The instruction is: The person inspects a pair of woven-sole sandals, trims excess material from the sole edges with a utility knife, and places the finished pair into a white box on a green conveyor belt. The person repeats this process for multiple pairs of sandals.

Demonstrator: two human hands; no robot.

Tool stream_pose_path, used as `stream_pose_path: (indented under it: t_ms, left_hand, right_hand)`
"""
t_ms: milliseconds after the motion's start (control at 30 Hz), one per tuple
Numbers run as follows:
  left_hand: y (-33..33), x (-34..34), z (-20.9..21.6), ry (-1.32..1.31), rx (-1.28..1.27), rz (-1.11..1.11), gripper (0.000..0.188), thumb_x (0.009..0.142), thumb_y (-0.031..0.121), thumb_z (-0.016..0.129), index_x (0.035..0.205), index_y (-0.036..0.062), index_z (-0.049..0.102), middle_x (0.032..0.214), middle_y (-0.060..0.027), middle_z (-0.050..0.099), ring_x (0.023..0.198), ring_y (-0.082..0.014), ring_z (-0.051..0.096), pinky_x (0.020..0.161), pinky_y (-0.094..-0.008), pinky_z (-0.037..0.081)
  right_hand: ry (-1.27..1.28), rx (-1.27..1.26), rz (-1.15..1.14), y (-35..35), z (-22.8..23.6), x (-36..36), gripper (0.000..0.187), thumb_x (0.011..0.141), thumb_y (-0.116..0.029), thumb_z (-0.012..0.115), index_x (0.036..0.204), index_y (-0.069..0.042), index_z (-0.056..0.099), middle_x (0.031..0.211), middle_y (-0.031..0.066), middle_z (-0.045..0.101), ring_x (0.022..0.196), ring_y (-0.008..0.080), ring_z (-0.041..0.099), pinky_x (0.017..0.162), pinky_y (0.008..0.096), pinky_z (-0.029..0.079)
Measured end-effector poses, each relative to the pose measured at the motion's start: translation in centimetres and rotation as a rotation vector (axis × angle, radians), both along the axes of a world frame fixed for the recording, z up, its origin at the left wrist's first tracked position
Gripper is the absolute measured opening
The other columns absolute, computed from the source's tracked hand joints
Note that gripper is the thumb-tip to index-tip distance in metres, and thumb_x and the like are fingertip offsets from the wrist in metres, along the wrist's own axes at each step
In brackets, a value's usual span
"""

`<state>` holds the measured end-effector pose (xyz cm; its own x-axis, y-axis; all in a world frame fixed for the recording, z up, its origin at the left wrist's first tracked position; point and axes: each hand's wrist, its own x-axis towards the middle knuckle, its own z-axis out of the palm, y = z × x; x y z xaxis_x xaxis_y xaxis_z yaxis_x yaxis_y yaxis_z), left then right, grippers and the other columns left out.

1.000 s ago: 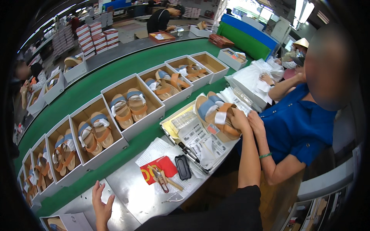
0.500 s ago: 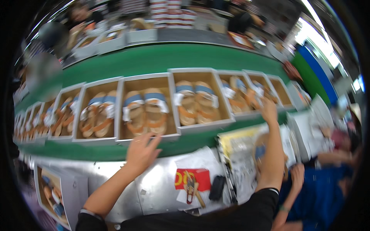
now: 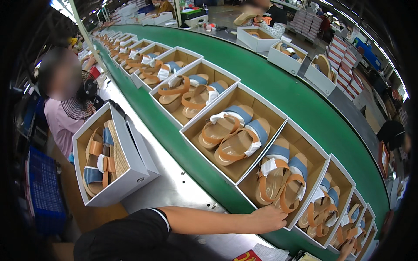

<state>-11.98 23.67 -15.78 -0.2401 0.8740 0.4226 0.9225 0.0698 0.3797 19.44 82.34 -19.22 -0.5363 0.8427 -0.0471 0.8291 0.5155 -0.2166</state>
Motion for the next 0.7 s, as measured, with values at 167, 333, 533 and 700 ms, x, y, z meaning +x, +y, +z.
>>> stream_pose_path:
  t_ms: [167, 333, 533, 700]
  left_hand:
    - [-1.6, -2.2, 1.3, -0.083, -0.036, -0.013, 0.006, 0.079, 0.015, 0.063, 0.081, 0.0106, 0.067, 0.087, -0.0074, 0.062, 0.084, -0.0258, 0.067, 0.068, -0.0377, 0.055]
    - [-5.7, -6.0, 6.4, -0.049, -0.167, 0.144, 0.009, 0.077, 0.019, 0.072, 0.083, 0.0126, 0.071, 0.085, -0.0057, 0.064, 0.083, -0.0272, 0.064, 0.071, -0.0408, 0.05]
    - [-12.0, -7.9, 9.7, -0.115, -0.318, 0.447, 0.015, 0.076, 0.011, 0.076, 0.089, 0.0068, 0.071, 0.09, -0.0091, 0.061, 0.089, -0.033, 0.057, 0.079, -0.0415, 0.042]
    - [-19.2, -11.0, 6.1, 0.02, -0.207, 0.739, 0.026, 0.08, 0.001, 0.068, 0.106, 0.0018, 0.065, 0.107, -0.0168, 0.06, 0.102, -0.0392, 0.056, 0.088, -0.0456, 0.042]
  right_hand:
    - [-0.009, 0.244, 0.03, -3.4, 3.9, 4.1, 0.042, 0.1, -0.025, 0.049, 0.134, 0.0, 0.053, 0.127, 0.0227, 0.059, 0.117, 0.0362, 0.056, 0.1, 0.0404, 0.042]
    - [0.168, 0.214, 0.166, -13.4, 5.7, -8.6, 0.027, 0.095, -0.023, 0.056, 0.11, -0.001, 0.062, 0.102, 0.0217, 0.064, 0.095, 0.0377, 0.061, 0.082, 0.0435, 0.046]
    - [0.335, 0.1, 0.245, -22.3, 7.6, -13.3, 0.023, 0.091, -0.026, 0.06, 0.09, -0.005, 0.07, 0.083, 0.0205, 0.069, 0.081, 0.0414, 0.066, 0.072, 0.0509, 0.05]
    - [0.369, -0.022, 0.383, -30.1, 7.2, -18.8, 0.025, 0.092, -0.028, 0.059, 0.088, -0.006, 0.069, 0.082, 0.0179, 0.069, 0.081, 0.0406, 0.066, 0.073, 0.0512, 0.051]
